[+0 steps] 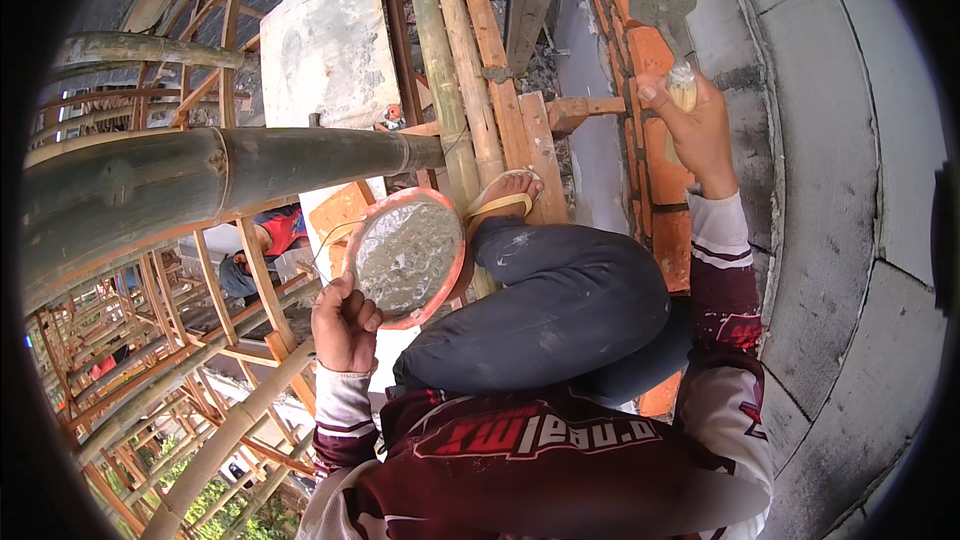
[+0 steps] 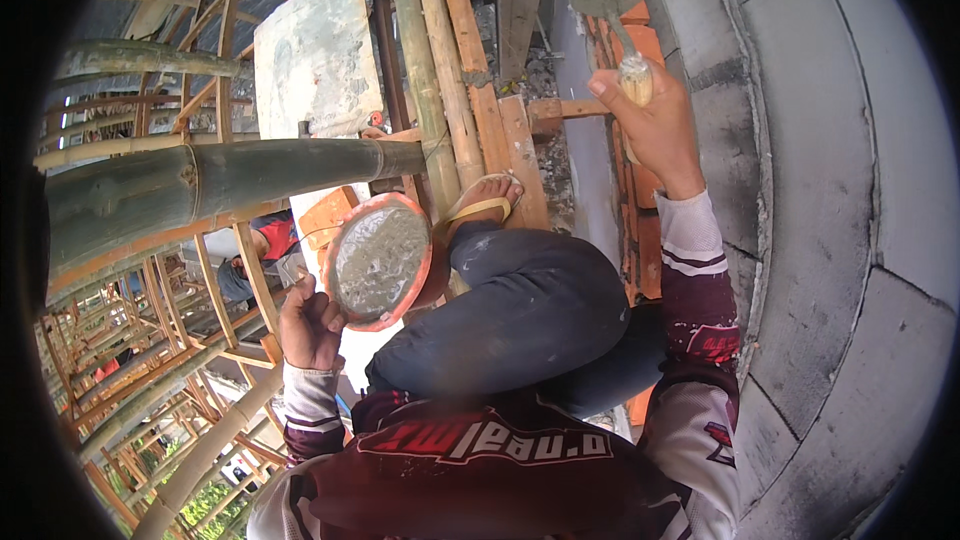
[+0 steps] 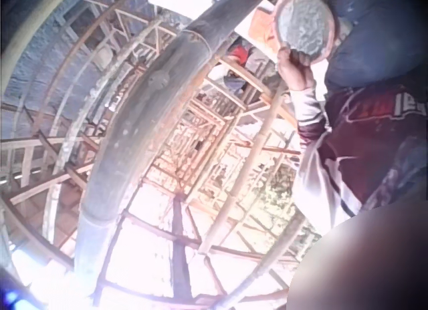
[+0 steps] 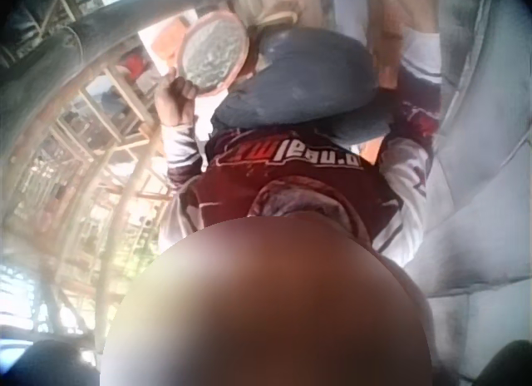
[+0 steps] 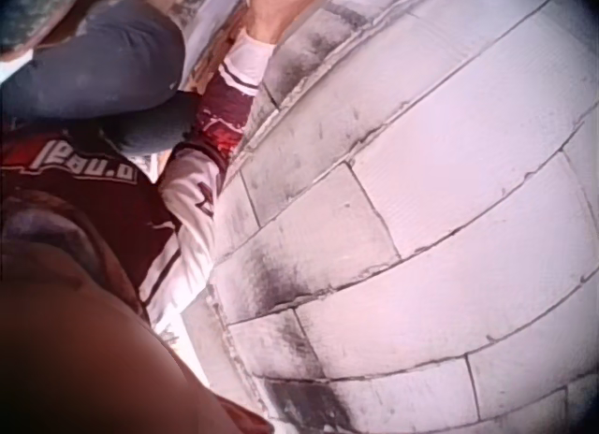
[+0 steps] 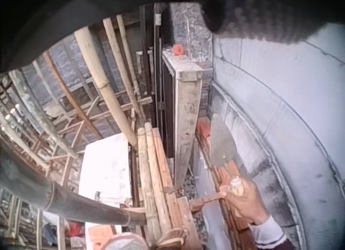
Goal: The person scoops mortar from a bucket using a trowel and applies it to a brick wall under construction. They place red bricks into the mortar, tap them into position, and scrape away excess mortar from the joints.
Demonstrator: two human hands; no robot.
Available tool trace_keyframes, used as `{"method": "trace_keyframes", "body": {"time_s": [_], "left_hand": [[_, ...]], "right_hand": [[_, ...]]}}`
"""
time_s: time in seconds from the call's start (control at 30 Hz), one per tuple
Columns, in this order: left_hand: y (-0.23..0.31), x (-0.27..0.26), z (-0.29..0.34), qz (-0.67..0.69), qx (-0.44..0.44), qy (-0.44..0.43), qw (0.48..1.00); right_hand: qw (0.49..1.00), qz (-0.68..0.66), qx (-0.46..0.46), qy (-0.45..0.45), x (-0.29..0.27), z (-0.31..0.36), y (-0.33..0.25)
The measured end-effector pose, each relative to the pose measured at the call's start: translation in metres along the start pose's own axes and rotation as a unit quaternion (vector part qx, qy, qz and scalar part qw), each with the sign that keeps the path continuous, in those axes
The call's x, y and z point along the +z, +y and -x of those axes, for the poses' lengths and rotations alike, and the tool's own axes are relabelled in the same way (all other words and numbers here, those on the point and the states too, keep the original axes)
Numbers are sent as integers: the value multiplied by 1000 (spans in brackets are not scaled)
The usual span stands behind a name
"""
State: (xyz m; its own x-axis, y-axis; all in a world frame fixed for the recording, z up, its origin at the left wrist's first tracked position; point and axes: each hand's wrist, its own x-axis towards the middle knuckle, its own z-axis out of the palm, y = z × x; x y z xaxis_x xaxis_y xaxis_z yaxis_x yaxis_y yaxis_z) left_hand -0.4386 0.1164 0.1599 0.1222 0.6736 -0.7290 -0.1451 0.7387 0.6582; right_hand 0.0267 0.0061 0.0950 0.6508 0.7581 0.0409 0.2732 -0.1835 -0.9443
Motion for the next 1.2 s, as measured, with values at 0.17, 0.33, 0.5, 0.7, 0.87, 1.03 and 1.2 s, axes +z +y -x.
{"method": "trace_keyframes", "body": {"time_s": [0.17,0.33,0.5,0.7,0.87,1.03,1.2], "left_hand": [[2,38,17,-34,-24,-80,996],[7,79,26,-105,-27,-245,964],[24,125,22,-151,-41,-322,934],[75,188,-6,-180,37,-290,939],[93,240,-46,-275,186,-261,907],[83,271,-135,-306,299,-171,888],[47,268,-248,-367,462,-68,804]], "right_hand": [[996,21,72,52,-33,81,56],[991,28,116,62,-48,145,104],[973,136,173,66,-58,199,122],[978,130,134,90,-64,228,105],[977,149,107,105,-71,229,82],[964,199,157,82,-76,218,82],[959,215,180,49,-66,203,102]]}}
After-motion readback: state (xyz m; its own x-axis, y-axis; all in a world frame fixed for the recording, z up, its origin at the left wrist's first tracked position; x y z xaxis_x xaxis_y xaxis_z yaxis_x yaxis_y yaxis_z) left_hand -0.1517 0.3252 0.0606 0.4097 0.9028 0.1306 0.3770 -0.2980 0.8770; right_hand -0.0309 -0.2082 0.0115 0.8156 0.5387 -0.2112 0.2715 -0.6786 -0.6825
